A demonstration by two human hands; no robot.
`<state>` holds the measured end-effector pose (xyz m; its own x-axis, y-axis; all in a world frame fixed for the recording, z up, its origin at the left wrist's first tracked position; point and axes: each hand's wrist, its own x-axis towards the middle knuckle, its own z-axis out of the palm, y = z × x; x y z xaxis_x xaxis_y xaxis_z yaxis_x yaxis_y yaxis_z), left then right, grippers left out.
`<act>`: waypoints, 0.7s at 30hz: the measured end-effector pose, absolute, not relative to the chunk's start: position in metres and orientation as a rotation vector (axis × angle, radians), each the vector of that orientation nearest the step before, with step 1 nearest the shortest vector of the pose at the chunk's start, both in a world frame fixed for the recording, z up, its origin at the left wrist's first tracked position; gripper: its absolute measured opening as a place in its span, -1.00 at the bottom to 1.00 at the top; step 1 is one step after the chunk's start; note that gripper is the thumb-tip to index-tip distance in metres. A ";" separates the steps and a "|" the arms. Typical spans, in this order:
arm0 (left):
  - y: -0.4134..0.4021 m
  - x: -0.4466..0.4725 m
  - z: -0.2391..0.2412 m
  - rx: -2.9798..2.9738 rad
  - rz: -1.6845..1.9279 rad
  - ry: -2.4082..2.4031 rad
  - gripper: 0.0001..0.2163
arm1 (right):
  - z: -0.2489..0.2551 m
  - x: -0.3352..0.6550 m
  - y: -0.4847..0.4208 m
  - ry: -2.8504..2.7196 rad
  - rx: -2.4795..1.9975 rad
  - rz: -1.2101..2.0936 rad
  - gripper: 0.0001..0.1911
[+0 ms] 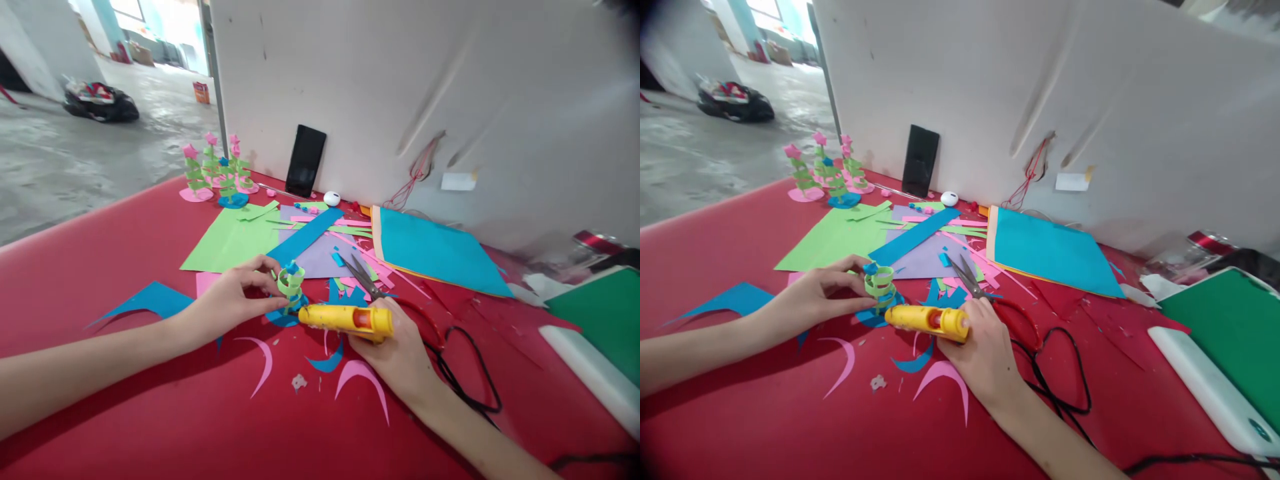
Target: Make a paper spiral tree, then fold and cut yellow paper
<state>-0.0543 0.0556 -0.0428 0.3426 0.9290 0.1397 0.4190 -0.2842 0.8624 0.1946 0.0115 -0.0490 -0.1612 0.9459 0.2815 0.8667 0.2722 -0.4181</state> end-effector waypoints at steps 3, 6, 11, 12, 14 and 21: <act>0.055 -0.054 -0.041 1.865 0.851 1.189 -0.80 | -0.051 0.196 0.012 -2.045 -1.618 0.240 -0.81; 0.055 -0.054 -0.040 1.869 0.844 1.194 -0.80 | -0.053 0.197 0.013 -2.037 -1.611 0.230 -0.79; 0.054 -0.053 -0.039 1.863 0.849 1.186 -0.82 | -0.056 0.200 0.013 -2.038 -1.610 0.226 -0.77; 0.054 -0.053 -0.039 1.860 0.849 1.187 -0.83 | -0.057 0.200 0.013 -2.031 -1.608 0.227 -0.78; 0.054 -0.053 -0.038 1.857 0.850 1.190 -0.83 | -0.059 0.201 0.014 -2.014 -1.589 0.236 -0.79; 0.053 -0.053 -0.038 1.833 0.849 1.180 -0.84 | -0.059 0.200 0.016 -1.930 -1.577 0.220 -0.76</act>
